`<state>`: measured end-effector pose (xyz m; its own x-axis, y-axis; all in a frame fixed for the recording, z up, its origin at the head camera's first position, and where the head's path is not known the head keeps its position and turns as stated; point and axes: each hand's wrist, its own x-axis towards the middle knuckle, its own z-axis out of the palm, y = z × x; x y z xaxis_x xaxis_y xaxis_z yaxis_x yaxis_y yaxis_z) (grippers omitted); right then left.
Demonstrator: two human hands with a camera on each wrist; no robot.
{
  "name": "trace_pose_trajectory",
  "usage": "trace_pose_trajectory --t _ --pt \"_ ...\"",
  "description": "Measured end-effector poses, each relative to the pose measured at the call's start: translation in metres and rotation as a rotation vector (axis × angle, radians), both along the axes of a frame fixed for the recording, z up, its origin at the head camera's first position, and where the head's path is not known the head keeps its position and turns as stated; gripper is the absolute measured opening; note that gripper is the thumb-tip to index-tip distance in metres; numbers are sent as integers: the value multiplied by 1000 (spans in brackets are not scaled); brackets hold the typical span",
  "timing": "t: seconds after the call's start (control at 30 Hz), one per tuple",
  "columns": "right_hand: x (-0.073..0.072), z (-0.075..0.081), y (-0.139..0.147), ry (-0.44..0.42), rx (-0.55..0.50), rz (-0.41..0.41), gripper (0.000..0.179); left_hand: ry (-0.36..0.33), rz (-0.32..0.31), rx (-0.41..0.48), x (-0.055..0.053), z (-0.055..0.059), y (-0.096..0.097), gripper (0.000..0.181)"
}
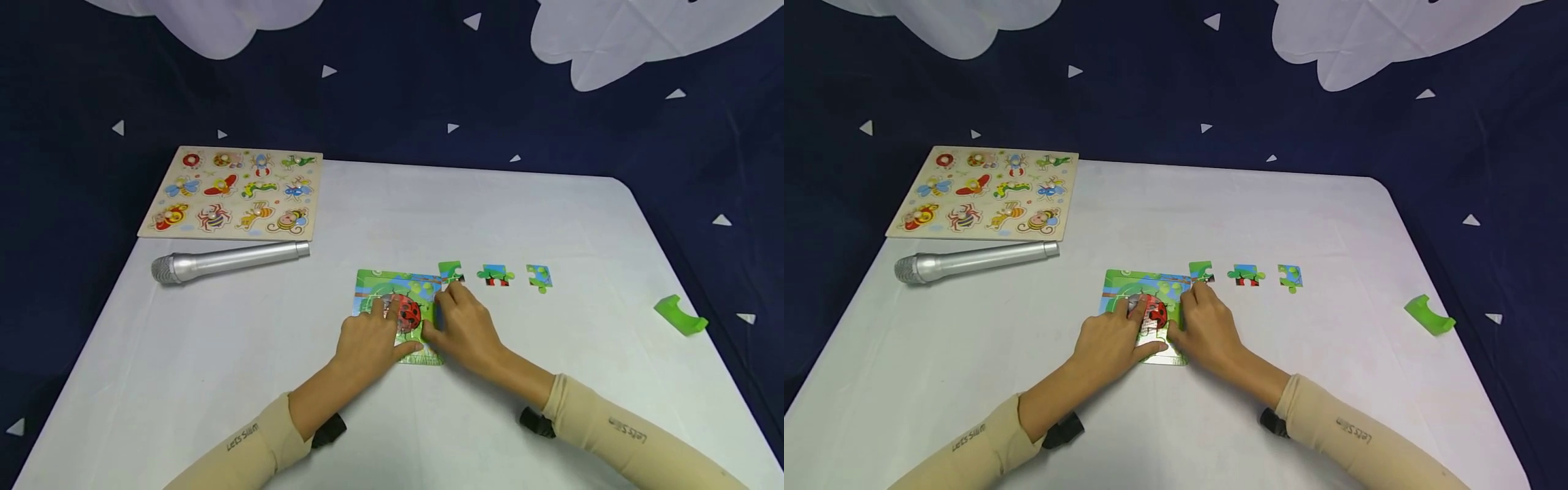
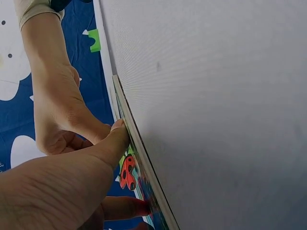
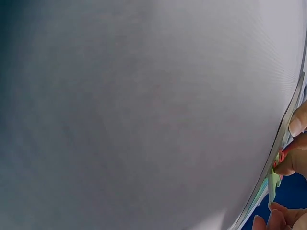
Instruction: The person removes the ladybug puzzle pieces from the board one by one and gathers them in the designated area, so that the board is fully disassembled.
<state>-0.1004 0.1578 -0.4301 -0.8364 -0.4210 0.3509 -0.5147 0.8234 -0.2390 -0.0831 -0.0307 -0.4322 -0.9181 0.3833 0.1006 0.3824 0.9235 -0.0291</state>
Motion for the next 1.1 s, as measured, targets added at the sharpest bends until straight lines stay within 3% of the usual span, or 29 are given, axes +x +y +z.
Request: trace_pose_trajectory --t 0.17,0.6,0.87,0.93,1.1 --pt "0 -1 0 50 22 21 29 1 -2 6 0 1 -1 91" --pt "0 -1 3 24 -17 6 32 -3 5 15 -1 1 1 88" --pt "-1 -7 6 156 -24 76 33 -13 1 1 -1 2 1 90" --pt "-3 -6 6 113 -15 78 34 -12 2 2 -1 1 0 89" --pt "-12 1 10 -139 -29 57 30 -31 6 7 -2 0 0 90"
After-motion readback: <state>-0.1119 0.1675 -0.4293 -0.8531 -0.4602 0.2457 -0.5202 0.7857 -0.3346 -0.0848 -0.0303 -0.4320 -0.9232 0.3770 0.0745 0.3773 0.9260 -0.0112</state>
